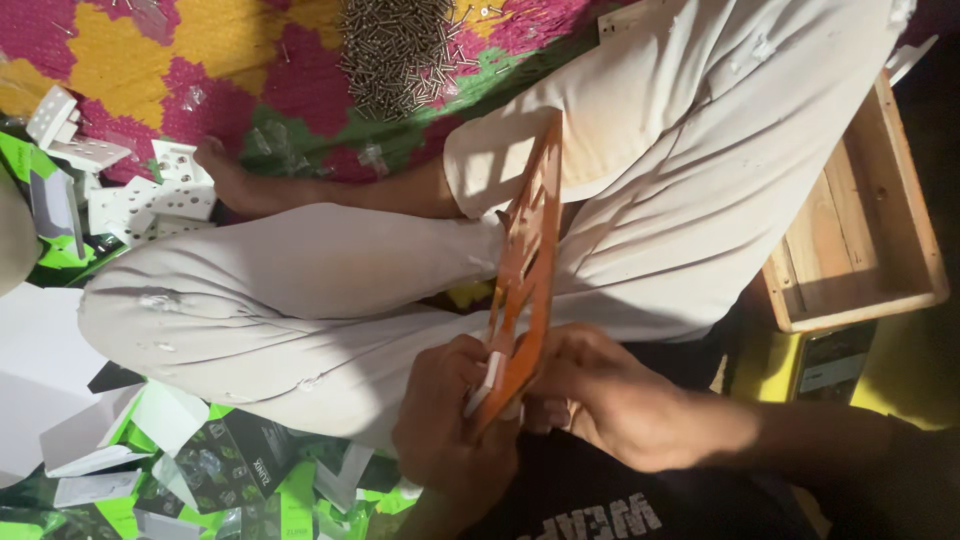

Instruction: The person sits on the floor and assembles an orange electrical switchboard by inserting white modular switches into cutouts and securing them with screws. They handle the board, switches, and screws, repeatedly flipping the board to access the back for fastening.

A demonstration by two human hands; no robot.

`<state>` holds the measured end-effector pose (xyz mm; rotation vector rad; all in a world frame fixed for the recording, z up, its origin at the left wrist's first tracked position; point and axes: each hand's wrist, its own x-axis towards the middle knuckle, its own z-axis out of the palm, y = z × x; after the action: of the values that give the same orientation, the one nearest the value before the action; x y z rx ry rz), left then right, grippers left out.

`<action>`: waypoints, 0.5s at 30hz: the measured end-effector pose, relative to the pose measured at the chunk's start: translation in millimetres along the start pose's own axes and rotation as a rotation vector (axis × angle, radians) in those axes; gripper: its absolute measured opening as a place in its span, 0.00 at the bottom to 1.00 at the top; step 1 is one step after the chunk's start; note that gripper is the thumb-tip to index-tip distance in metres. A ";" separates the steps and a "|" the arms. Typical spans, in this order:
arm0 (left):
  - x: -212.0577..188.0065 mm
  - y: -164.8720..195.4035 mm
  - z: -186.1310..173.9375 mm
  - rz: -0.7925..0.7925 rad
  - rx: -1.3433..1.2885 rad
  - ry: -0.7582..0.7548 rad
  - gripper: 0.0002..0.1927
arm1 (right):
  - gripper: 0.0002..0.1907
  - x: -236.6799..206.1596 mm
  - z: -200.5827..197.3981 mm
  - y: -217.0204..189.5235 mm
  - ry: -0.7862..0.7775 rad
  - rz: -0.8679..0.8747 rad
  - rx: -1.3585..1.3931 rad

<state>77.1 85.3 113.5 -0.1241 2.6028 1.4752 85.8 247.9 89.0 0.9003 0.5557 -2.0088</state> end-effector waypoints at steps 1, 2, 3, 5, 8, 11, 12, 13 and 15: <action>0.3 0.2 -0.2 0.007 -0.018 -0.002 0.09 | 0.04 0.1 4.1 1.8 0.105 -0.379 -0.290; 1.5 -0.2 0.3 -0.024 0.005 0.014 0.08 | 0.06 -0.8 8.0 3.1 0.214 -0.757 -0.581; 2.7 -0.4 0.2 -0.056 0.031 0.029 0.07 | 0.09 -1.2 11.4 4.6 0.328 -1.133 -0.868; 5.3 -0.7 -1.5 -0.081 0.042 0.032 0.08 | 0.14 -0.9 2.5 -9.3 0.087 -1.491 -1.008; 8.7 -1.2 -7.1 -0.028 -0.003 0.021 0.12 | 0.11 1.7 -10.0 -25.0 -0.011 -1.314 -1.077; 10.1 0.4 -6.8 0.020 -0.034 0.039 0.15 | 0.03 2.3 -12.3 -32.1 -0.092 -0.821 -1.039; 9.4 1.5 -5.7 0.004 -0.013 0.046 0.16 | 0.03 1.0 -10.5 -33.2 -0.141 -0.663 -1.018; 8.5 2.7 -4.3 -0.013 0.008 0.051 0.17 | 0.03 -0.3 -6.2 -33.1 -0.128 -0.572 -0.980; 8.1 1.9 -5.0 0.002 0.010 0.033 0.17 | 0.07 -0.7 2.6 -32.5 -0.105 -0.387 -0.898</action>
<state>68.4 82.0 116.3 -0.1452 2.6363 1.4732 58.0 264.3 93.0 0.1357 1.4928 -1.8002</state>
